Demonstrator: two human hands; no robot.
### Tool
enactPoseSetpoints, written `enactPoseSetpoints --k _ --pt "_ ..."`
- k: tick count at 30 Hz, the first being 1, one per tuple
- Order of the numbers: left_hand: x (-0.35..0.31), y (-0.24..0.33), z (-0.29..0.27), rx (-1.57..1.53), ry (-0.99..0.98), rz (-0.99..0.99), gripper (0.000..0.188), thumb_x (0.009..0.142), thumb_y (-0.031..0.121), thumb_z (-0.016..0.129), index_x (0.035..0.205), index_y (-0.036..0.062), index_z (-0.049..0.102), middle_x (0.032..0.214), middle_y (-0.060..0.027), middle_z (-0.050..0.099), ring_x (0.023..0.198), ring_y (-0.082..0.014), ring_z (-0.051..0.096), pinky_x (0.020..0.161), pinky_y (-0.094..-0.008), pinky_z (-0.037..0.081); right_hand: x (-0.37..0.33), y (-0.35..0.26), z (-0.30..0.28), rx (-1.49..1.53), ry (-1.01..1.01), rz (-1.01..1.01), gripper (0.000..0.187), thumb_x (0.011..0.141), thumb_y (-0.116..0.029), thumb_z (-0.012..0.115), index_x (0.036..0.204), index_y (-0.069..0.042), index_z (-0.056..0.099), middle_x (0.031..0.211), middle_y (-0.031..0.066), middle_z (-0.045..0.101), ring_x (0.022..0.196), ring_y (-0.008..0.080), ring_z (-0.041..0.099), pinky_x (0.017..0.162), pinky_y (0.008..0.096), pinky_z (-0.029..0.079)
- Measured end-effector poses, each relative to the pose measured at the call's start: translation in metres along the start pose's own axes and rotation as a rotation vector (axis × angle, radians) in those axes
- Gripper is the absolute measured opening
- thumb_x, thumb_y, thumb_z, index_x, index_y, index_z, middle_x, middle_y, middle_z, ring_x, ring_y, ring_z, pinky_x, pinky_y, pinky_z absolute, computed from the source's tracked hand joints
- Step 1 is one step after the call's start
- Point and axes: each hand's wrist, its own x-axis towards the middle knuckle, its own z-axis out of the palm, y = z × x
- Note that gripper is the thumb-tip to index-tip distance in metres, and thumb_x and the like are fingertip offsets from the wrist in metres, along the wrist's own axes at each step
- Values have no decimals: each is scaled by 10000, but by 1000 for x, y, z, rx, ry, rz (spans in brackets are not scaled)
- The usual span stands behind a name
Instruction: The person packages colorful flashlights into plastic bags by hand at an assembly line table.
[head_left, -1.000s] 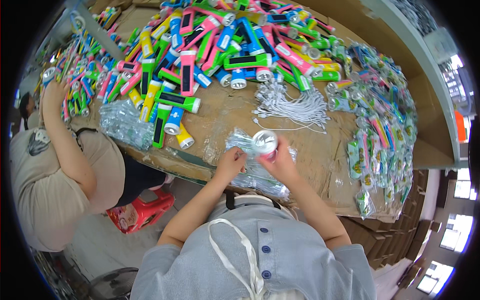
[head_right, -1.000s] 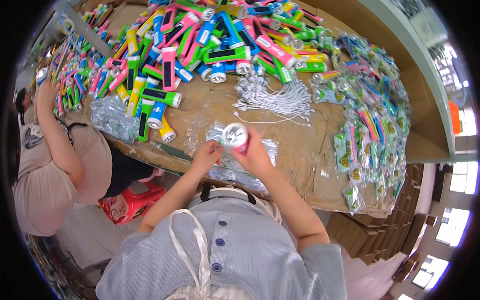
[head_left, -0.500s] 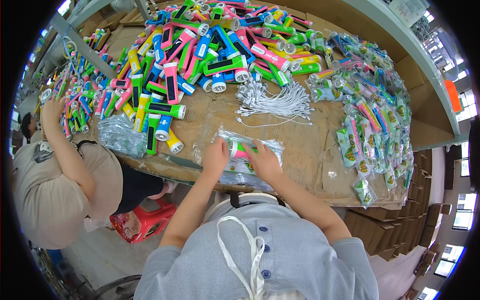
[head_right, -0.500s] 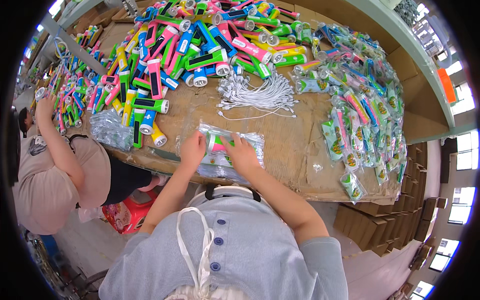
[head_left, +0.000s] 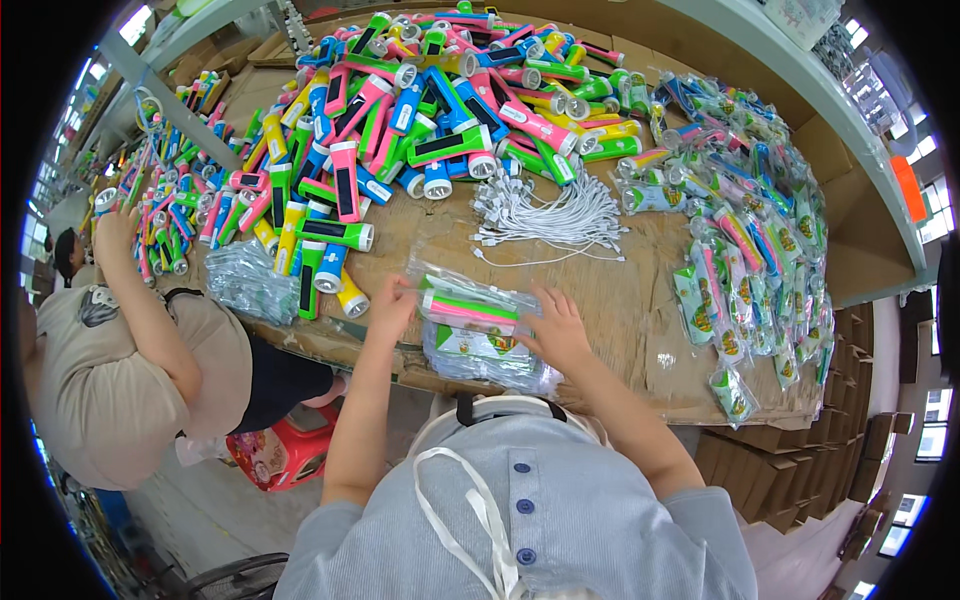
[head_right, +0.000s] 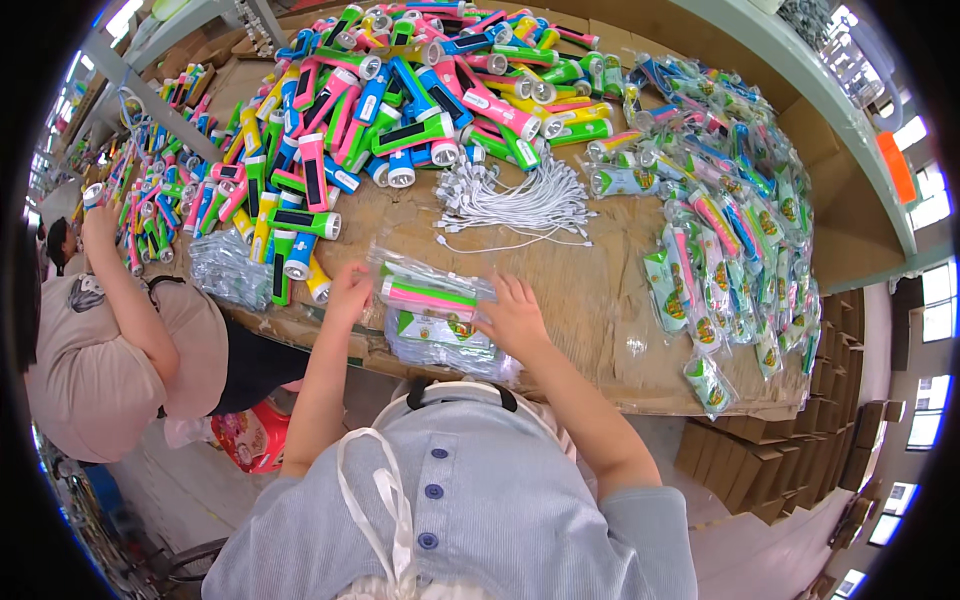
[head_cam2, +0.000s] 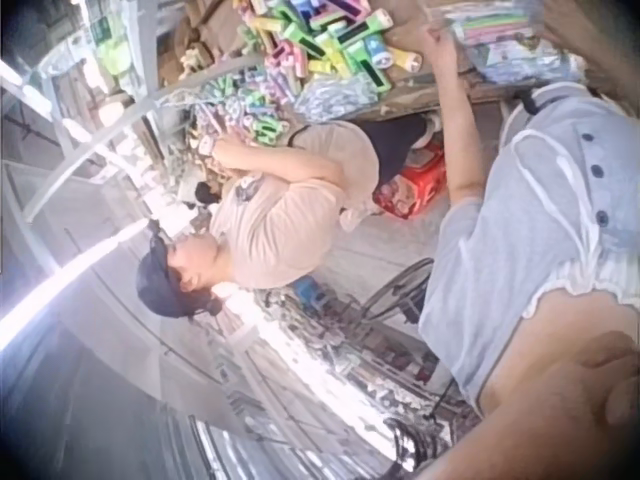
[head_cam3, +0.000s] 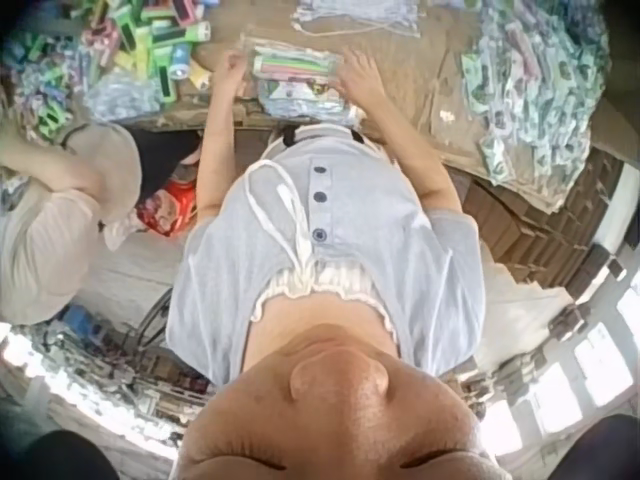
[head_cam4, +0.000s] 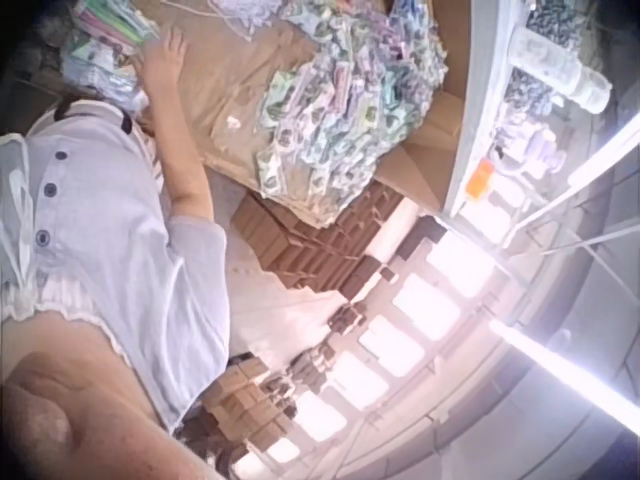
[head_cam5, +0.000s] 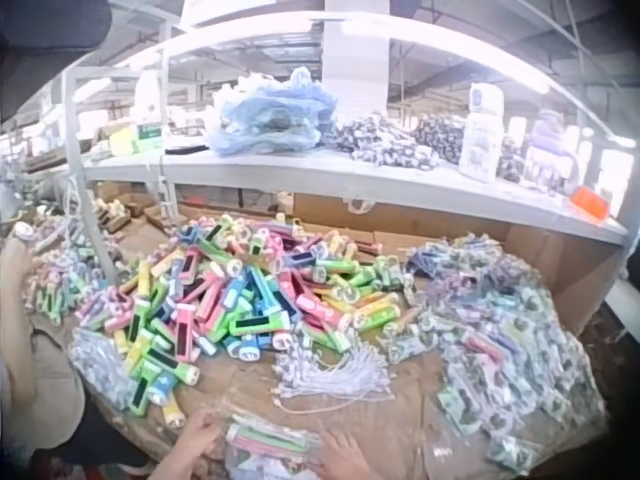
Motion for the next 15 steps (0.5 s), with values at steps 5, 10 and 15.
enactPoseSetpoints --k 5,10,15 --pt "-42 53 36 1134 255 868 195 725 105 596 892 56 508 874 -108 597 836 -313 560 729 -422 419 -4 -17 3 376 -176 239 141 774 -73 542 913 -82 569 1020 133 533 907 299 543 684 391 472" --pt "-56 43 87 800 -284 883 184 724 159 608 868 70 536 938 -80 547 920 -271 502 783 -403 369 1 -39 5 597 114 307 147 781 -22 531 917 -54 483 854 173 560 787 324 566 645 410 460" --pt "-56 60 88 848 -297 983 121 705 153 620 808 116 569 904 -68 526 908 -244 488 785 -392 360 -12 -33 3 698 229 419 176 782 -33 571 883 -50 428 759 161 563 678 345 570 568 403 458"
